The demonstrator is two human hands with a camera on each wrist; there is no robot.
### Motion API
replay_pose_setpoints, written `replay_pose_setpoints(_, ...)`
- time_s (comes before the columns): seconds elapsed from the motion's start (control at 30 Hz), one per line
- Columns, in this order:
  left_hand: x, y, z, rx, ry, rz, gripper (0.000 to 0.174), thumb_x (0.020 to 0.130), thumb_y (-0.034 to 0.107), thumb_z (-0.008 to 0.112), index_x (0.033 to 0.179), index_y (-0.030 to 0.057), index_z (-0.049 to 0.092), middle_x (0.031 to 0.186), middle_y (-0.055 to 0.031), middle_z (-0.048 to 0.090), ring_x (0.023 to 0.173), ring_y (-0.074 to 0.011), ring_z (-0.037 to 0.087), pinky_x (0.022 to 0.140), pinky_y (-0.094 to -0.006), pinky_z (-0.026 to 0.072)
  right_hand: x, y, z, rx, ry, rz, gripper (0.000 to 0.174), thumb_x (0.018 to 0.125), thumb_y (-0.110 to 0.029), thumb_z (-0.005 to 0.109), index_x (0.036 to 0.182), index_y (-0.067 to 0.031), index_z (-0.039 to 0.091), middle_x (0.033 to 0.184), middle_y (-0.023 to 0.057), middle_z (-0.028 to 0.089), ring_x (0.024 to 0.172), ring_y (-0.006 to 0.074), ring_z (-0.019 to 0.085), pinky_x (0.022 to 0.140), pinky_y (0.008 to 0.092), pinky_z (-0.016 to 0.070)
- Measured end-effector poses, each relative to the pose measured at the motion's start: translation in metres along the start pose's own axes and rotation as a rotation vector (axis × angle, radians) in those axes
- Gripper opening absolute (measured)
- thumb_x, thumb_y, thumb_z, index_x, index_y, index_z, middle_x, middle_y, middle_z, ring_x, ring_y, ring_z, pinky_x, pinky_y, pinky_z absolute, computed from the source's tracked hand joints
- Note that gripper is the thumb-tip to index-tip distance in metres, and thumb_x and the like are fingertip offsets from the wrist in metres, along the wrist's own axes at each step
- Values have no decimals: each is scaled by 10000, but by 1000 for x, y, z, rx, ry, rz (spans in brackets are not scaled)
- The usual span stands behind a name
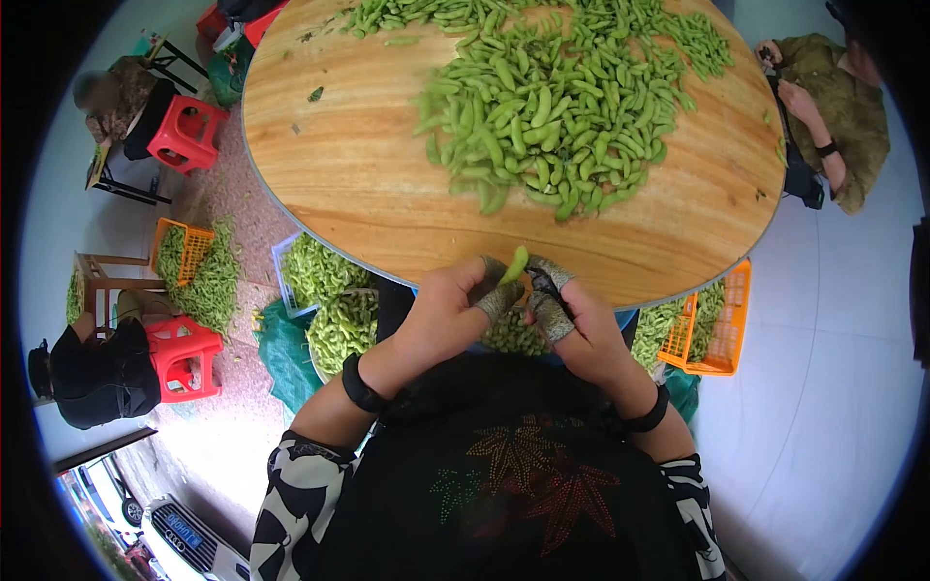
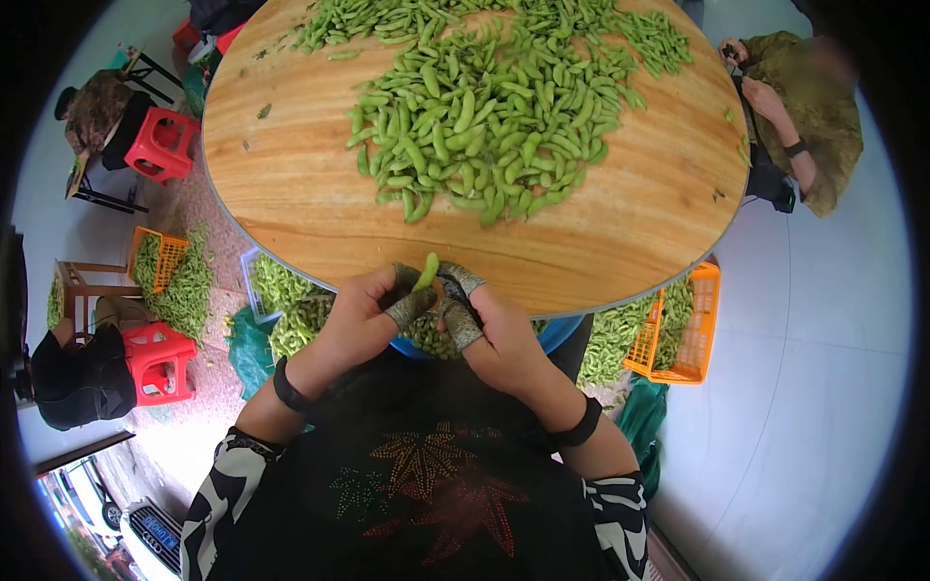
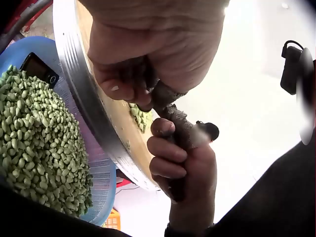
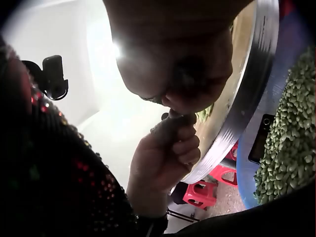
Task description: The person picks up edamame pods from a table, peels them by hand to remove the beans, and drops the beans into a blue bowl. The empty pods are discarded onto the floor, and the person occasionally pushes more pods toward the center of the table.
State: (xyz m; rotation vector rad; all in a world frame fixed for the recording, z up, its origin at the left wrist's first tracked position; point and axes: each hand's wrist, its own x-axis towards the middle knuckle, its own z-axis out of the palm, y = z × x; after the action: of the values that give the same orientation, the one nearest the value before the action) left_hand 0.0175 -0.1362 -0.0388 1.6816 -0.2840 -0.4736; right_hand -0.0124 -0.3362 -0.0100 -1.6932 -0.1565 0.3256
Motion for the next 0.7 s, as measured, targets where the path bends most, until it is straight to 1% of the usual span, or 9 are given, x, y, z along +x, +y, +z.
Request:
replay_pose_setpoints(0.2,-3,12,0,200,-19,39,171,900,72,603,1050,-8,622,880,-25,652,795,-59,582,695,-241,482,0,2,-2,-18,-47,75,329,890,-63,484,1210,7,518,811,66,623,756,156,598,726,291,484)
replay_pose_setpoints(0.3,0,18,3,323,5,92,161,850,57,630,1000,-3,628,825,-85,646,715,-149,619,640,-293,487,-2,3,-3,40,-38,102,340,897,-75,472,1229,-13,516,815,60,620,766,151,598,735,287,480)
replay_pose_setpoints(0.33,1,17,5,480,51,257,165,816,47,636,974,2,626,793,-120,624,677,-231,607,618,-325,481,-1,5,-2,41,-35,101,340,897,-75,472,1229,-13,516,815,60,620,766,151,598,735,287,480)
replay_pose_setpoints(0.37,1,15,7,635,98,423,170,782,37,641,949,6,624,762,-154,603,639,-313,595,596,-357,476,0,9,-1,62,-28,133,350,902,-89,474,1245,-34,514,801,44,609,715,134,581,683,270,473)
replay_pose_setpoints(0.43,-3,11,14,730,114,423,178,759,34,643,933,7,619,753,-175,587,636,-367,565,592,-378,471,0,10,0,89,-17,171,359,906,-103,475,1260,-54,513,786,28,597,664,118,564,630,253,466)
replay_pose_setpoints(0.5,-5,10,15,827,128,420,187,735,31,645,918,7,615,743,-195,570,632,-421,534,588,-400,467,3,11,0,430,-50,373,332,924,-128,488,1253,-107,525,734,-16,537,542,60,459,493,210,378)
replay_pose_setpoints(0.6,-2,21,6,699,90,383,129,726,24,631,833,5,561,712,-166,572,679,-358,593,596,-397,484,6,8,-16,846,-203,577,288,940,-140,498,1226,-142,533,713,-45,485,492,18,357,436,180,280)
replay_pose_setpoints(0.67,-1,38,-2,-238,-177,-213,147,713,46,662,817,26,559,696,-145,571,660,-337,599,588,-375,493,3,1,-25,918,-283,586,270,945,-140,498,1212,-147,536,719,-45,481,498,14,352,441,181,279)
replay_pose_setpoints(0.7,0,36,-1,-238,-180,-210,147,713,46,662,817,26,559,696,-145,571,660,-337,599,588,-375,493,2,-2,-28,989,-369,599,252,950,-140,497,1198,-152,540,724,-45,476,504,11,347,445,181,278)
